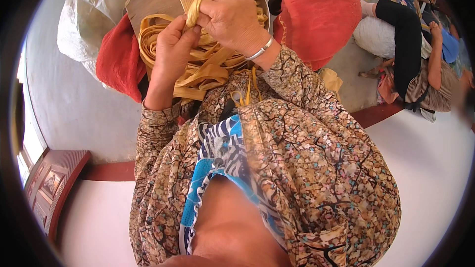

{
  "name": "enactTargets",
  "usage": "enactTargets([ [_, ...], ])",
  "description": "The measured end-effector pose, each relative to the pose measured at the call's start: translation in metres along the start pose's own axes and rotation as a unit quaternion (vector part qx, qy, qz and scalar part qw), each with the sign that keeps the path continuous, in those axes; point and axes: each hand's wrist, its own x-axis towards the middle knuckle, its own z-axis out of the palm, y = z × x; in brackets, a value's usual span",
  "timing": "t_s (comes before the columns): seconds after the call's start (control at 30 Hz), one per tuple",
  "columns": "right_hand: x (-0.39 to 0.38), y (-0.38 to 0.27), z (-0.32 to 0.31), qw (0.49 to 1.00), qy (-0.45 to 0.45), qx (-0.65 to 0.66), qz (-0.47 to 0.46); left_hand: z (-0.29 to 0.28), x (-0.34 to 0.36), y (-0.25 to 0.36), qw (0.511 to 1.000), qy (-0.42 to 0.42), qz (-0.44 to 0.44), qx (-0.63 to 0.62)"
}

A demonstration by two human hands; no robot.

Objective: The person weaves a basket using long, flat, yellow strips of material. They repeatedly interlace the strips by hand, pulling and adjusting them to form the basket's structure.

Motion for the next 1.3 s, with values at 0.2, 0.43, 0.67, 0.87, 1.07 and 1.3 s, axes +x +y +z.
enactTargets([
  [0.2, -0.033, 0.002, 0.025, 0.892, -0.130, 0.376, 0.215, 0.006, -0.018, -0.005, 0.905, 0.110, 0.215, 0.350],
  [0.43, -0.035, 0.002, 0.017, 0.546, -0.136, 0.730, 0.388, 0.013, -0.012, 0.001, 0.965, 0.064, 0.188, 0.171],
  [0.67, -0.019, -0.009, 0.019, 0.939, 0.028, 0.328, 0.103, 0.016, 0.001, 0.014, 0.972, 0.105, 0.088, 0.191],
  [0.87, -0.008, -0.010, 0.013, 0.906, 0.116, 0.377, 0.154, 0.019, -0.016, 0.006, 0.901, 0.089, -0.229, -0.357],
  [1.07, -0.012, 0.026, 0.013, 0.695, 0.068, 0.664, 0.265, 0.003, -0.043, -0.013, 0.977, 0.113, 0.114, 0.142],
  [1.3, 0.006, 0.005, -0.031, 0.937, -0.248, 0.230, 0.091, -0.008, -0.025, 0.000, 0.881, 0.121, 0.265, 0.372],
])
